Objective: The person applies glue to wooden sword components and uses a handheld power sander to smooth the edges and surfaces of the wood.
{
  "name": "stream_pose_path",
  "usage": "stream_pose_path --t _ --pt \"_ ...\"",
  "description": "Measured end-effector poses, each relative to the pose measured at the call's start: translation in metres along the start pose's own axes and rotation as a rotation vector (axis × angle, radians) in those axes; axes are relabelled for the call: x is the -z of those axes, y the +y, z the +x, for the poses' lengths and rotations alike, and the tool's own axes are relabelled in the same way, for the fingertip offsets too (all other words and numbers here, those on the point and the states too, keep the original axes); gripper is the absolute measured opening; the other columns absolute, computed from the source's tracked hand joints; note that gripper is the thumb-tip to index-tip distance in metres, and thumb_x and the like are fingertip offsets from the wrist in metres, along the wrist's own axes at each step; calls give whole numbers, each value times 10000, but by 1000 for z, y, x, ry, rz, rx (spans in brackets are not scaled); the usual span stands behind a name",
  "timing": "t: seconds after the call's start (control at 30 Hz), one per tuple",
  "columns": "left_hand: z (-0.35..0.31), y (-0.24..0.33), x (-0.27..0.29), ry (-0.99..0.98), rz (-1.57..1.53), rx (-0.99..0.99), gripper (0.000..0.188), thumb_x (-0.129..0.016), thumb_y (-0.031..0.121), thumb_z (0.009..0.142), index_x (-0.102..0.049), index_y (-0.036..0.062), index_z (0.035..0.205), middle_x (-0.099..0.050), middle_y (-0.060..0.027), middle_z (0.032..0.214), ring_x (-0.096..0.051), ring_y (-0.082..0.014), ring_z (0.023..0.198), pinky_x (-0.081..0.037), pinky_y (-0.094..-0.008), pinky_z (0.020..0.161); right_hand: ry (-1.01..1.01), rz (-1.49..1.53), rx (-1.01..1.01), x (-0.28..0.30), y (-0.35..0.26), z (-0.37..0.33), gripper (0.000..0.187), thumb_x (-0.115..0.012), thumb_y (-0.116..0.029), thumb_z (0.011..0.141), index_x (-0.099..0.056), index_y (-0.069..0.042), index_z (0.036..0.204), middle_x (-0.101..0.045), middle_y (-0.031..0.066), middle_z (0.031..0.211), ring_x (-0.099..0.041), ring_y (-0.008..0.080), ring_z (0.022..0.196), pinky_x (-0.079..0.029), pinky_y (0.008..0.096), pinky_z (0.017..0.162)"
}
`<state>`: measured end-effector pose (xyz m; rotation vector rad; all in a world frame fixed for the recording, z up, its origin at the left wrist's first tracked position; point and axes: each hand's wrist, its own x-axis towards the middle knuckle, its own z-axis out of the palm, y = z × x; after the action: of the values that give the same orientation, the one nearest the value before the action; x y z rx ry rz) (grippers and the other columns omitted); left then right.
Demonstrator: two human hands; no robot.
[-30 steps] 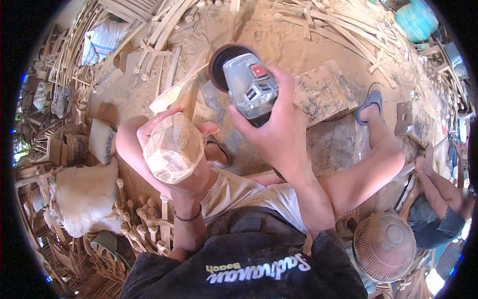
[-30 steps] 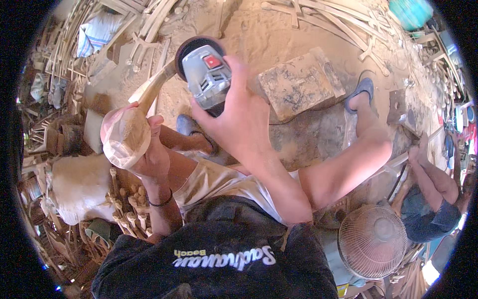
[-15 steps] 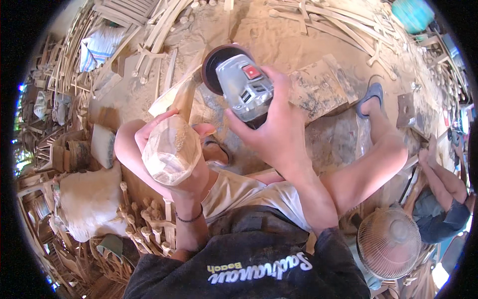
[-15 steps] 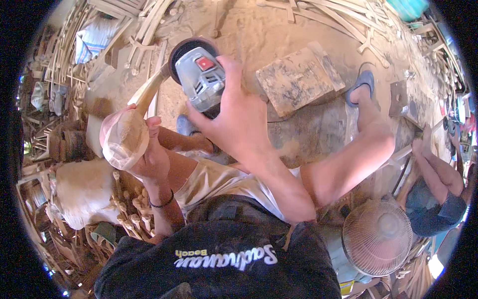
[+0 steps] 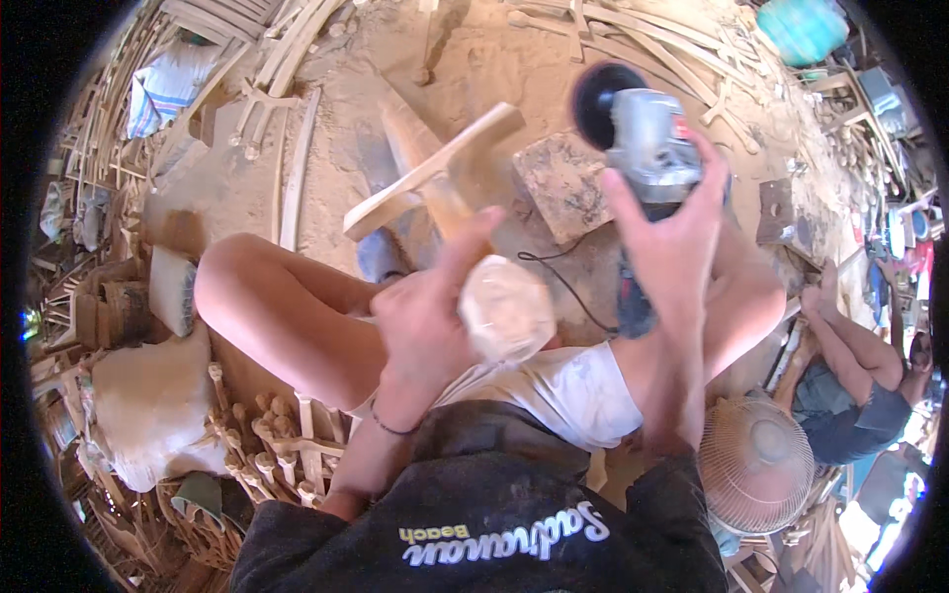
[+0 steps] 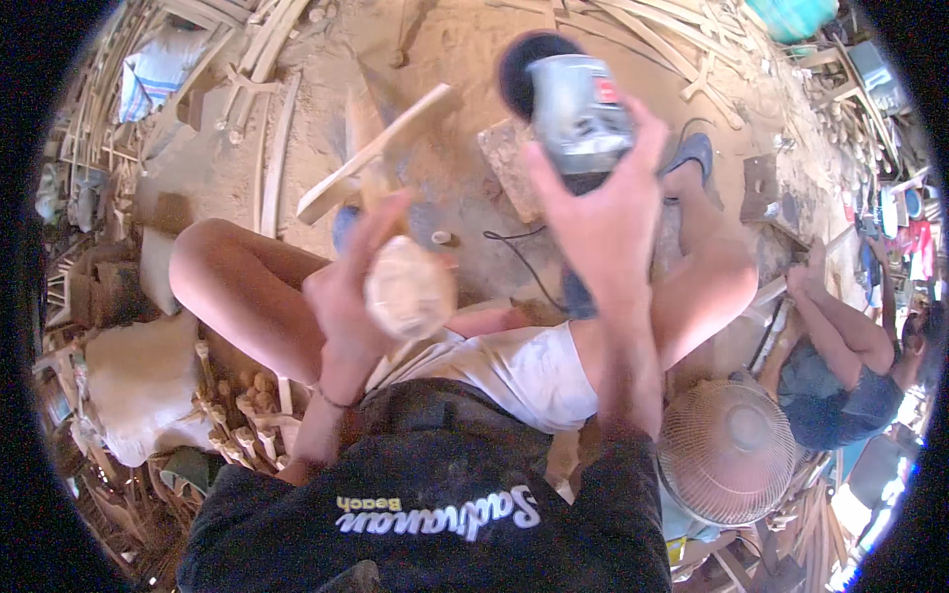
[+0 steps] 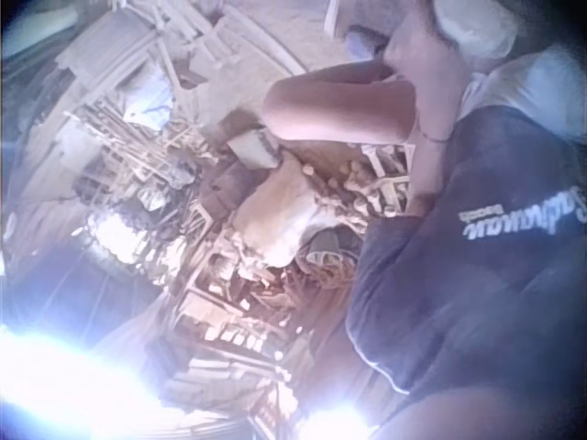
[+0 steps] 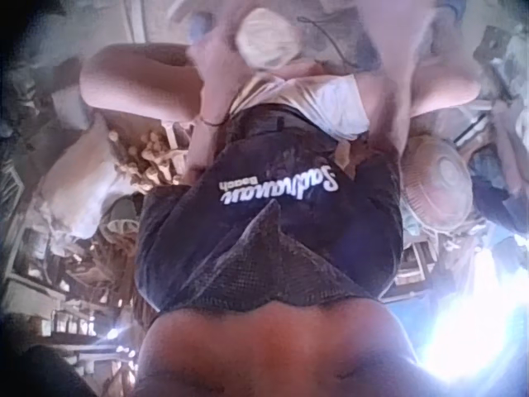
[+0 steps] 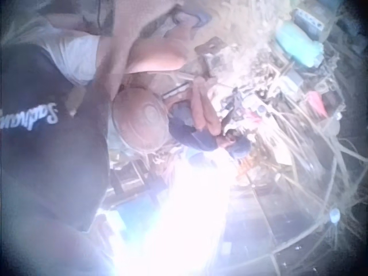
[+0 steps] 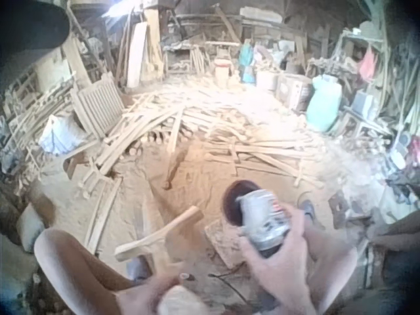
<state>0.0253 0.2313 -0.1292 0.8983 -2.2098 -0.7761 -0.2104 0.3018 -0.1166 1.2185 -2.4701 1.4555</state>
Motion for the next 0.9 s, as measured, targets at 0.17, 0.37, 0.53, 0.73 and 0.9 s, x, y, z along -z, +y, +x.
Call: stream_pose_path --t 0.17,0.37,0.53,0.73,0.9 --pt "3 -40 -125 -311 4 135 467 -768 134 886 -648 175 1335 -759 -217 904 -761 -417 845 -598 -483 741 35 -165 46 60 37 34 769 -924 -201 833 -489 0 1435 -660 205 1264 -671 291 1151 -528 408 1024" --pt "22 -91 -243 -382 -190 174 490 -671 155 943 -586 76 1419 -738 -279 911 -737 -456 889 -570 -569 821 132 0 -179 77 98 29 769 -917 -217 849 -480 33 1430 -615 199 1325 -621 275 1222 -479 395 1085" --pt "83 -93 -204 -855 -240 338 585 -663 144 887 -550 3 1444 -751 -288 999 -735 -446 894 -582 -518 853 159 -115 -223 83 123 2 837 -950 -234 824 -458 33 1446 -578 184 1348 -581 255 1244 -464 382 1089" --pt "148 -353 -259 348 145 820 641 -700 306 926 -547 -88 1408 -694 -266 1237 -673 -377 1191 -532 -456 1011 160 41 -299 72 124 2 845 -945 -247 833 -454 37 1459 -563 197 1381 -563 271 1284 -446 394 1113" --pt "108 -473 -266 -378 12 787 873 -699 494 919 -461 -107 1506 -549 -318 1468 -540 -428 1380 -465 -515 1112 175 1 -239 69 131 0 831 -952 -260 832 -476 42 1443 -559 196 1384 -561 268 1280 -444 393 1117"
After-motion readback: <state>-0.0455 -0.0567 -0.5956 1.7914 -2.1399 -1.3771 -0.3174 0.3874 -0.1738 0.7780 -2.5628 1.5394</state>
